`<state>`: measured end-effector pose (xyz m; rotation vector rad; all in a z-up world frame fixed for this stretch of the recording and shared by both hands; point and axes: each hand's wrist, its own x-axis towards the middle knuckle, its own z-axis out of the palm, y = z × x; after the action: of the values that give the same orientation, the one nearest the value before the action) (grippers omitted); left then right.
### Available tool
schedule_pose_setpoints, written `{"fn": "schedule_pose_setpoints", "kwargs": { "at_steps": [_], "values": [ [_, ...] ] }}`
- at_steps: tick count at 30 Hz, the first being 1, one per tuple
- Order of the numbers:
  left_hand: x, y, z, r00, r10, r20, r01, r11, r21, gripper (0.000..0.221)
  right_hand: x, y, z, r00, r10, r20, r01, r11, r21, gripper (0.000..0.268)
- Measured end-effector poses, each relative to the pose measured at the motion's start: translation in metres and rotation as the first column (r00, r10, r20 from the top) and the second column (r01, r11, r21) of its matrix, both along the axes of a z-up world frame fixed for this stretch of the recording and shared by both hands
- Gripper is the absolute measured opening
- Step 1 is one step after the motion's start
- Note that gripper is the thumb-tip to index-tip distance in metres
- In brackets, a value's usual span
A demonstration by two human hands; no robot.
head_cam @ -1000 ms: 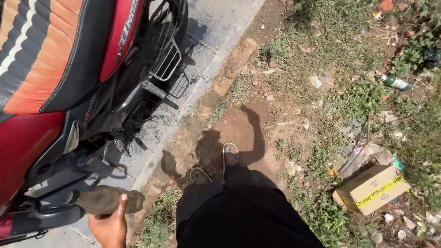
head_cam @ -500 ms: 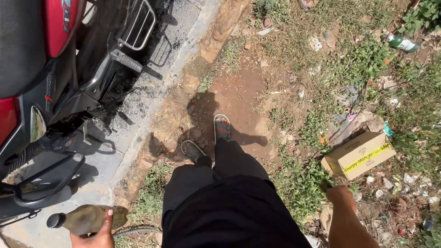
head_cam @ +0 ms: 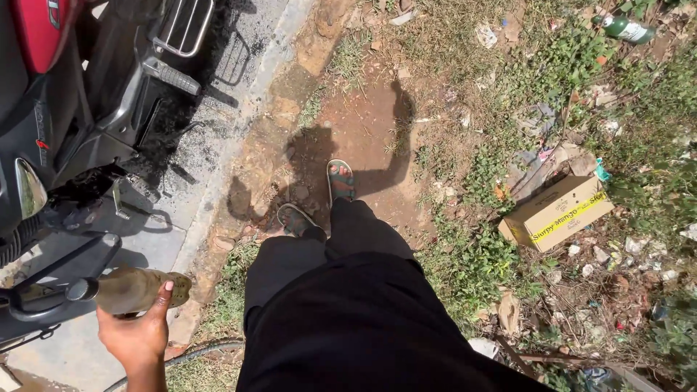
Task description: Cleaning a motorcycle chain and surrounding engine components using a brush and liquid from a plastic bottle.
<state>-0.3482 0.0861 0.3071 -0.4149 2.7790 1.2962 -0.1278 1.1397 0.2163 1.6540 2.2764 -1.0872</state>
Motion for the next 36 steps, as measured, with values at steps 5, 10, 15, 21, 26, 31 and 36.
{"fn": "schedule_pose_setpoints", "kwargs": {
  "at_steps": [5, 10, 15, 21, 26, 31, 36],
  "values": [
    [0.025, -0.007, -0.017, 0.997, -0.006, 0.076, 0.004, 1.000, 0.022, 0.059, 0.107, -0.066, -0.029, 0.951, 0.036, 0.308, -0.013, 0.997, -0.078, 0.050],
    [0.009, -0.003, -0.057, 0.997, -0.072, -0.011, 0.071, 0.994, -0.088, 0.066, 0.156, -0.240, -0.119, 0.862, 0.067, 0.502, 0.031, 0.982, -0.184, 0.050],
    [0.024, -0.015, -0.033, 1.000, -0.005, 0.011, 0.004, 0.997, 0.074, 0.062, 0.163, -0.360, -0.123, 0.670, 0.204, 0.714, 0.071, 0.939, -0.335, 0.050],
    [-0.008, -0.002, -0.036, 0.995, -0.002, 0.103, 0.014, 0.993, -0.114, 0.063, -0.023, -0.340, -0.019, 0.956, -0.192, 0.220, 0.286, 0.772, -0.568, 0.026],
    [-0.015, -0.003, -0.040, 1.000, -0.018, 0.025, 0.020, 0.998, -0.061, 0.069, -0.139, -0.324, 0.077, 0.965, -0.247, -0.084, 0.142, 0.766, -0.627, 0.043],
    [-0.014, -0.015, -0.040, 0.998, 0.063, 0.031, -0.062, 0.997, -0.035, 0.069, -0.194, -0.246, 0.159, 0.887, 0.332, -0.322, -0.412, 0.882, -0.226, 0.047],
    [-0.004, -0.025, -0.034, 0.996, 0.086, 0.018, -0.084, 0.993, -0.088, 0.068, -0.168, -0.135, 0.152, 0.945, 0.285, 0.162, -0.257, 0.951, -0.174, 0.047]
  ]
}}
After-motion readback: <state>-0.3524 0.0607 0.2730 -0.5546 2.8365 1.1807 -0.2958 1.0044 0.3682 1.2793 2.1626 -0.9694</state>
